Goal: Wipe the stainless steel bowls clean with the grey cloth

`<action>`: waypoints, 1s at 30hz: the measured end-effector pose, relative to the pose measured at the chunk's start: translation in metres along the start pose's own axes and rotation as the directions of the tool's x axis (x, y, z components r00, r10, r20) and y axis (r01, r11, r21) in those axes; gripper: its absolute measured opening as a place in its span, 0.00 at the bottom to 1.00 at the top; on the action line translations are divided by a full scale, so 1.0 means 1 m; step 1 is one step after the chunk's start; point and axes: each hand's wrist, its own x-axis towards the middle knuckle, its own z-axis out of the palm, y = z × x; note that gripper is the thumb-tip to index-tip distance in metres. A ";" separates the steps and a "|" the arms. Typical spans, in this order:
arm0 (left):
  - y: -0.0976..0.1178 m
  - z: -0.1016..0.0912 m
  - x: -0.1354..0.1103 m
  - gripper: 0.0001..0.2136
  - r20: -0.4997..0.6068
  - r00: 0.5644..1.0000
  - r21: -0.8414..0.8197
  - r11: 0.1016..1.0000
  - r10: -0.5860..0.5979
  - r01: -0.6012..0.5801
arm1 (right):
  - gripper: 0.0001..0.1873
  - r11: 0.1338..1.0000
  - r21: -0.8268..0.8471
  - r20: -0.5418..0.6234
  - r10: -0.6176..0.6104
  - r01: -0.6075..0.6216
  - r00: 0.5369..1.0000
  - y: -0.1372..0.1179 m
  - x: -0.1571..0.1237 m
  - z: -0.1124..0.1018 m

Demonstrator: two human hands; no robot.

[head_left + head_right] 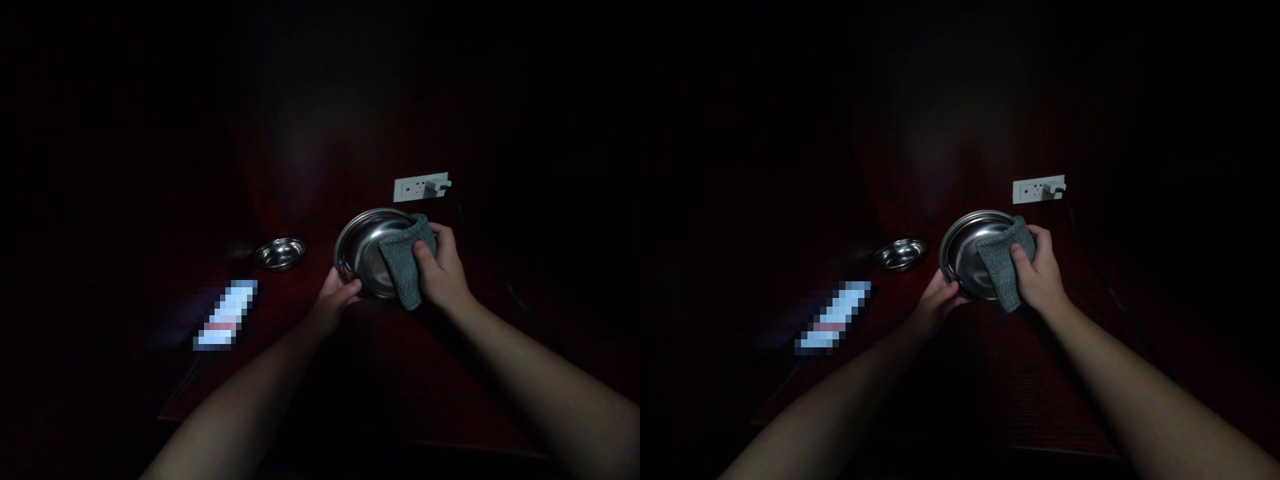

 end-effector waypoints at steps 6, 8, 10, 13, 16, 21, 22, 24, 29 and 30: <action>0.003 0.003 -0.001 0.23 0.001 1.000 -0.008 1.000 -0.004 0.004 | 0.22 1.000 -0.013 0.010 -0.014 0.014 1.000 -0.001 0.000 -0.001; 0.003 0.004 -0.001 0.23 -0.001 1.000 -0.013 1.000 0.003 -0.003 | 0.22 1.000 -0.020 0.009 -0.015 0.015 1.000 0.000 0.000 -0.001; 0.003 0.004 -0.001 0.23 -0.010 1.000 -0.019 1.000 0.009 -0.009 | 0.22 1.000 -0.020 0.006 -0.022 0.022 1.000 0.000 0.000 0.000; 0.002 0.003 0.000 0.24 -0.016 1.000 -0.025 1.000 0.014 -0.015 | 0.23 0.999 -0.014 0.005 -0.033 0.033 0.999 0.001 0.000 0.000; 0.001 0.003 0.000 0.25 -0.017 1.000 -0.025 1.000 0.016 -0.017 | 0.23 0.999 -0.017 0.012 -0.040 0.040 0.999 0.002 0.000 0.000; 0.004 0.006 -0.001 0.24 -0.031 0.999 -0.031 0.999 0.007 -0.008 | 0.25 0.998 -0.057 0.050 -0.027 0.030 0.998 0.005 0.001 -0.001; 0.004 0.006 -0.001 0.24 -0.031 0.999 -0.032 0.999 0.011 -0.012 | 0.25 0.998 -0.062 0.059 -0.017 0.021 0.998 0.005 0.002 0.000; 0.004 0.006 -0.002 0.25 -0.024 1.000 -0.032 0.999 0.017 -0.018 | 0.26 0.998 -0.064 0.073 0.001 0.004 0.997 0.006 0.002 0.000; 0.001 0.002 0.001 0.24 -0.015 1.000 -0.036 0.999 0.026 -0.027 | 0.26 0.999 -0.052 0.083 0.004 0.000 0.997 0.006 0.002 0.001; 0.001 0.002 0.001 0.24 -0.019 0.999 -0.039 0.999 0.028 -0.028 | 0.26 0.999 -0.052 0.082 0.006 -0.002 0.997 0.005 0.001 0.001</action>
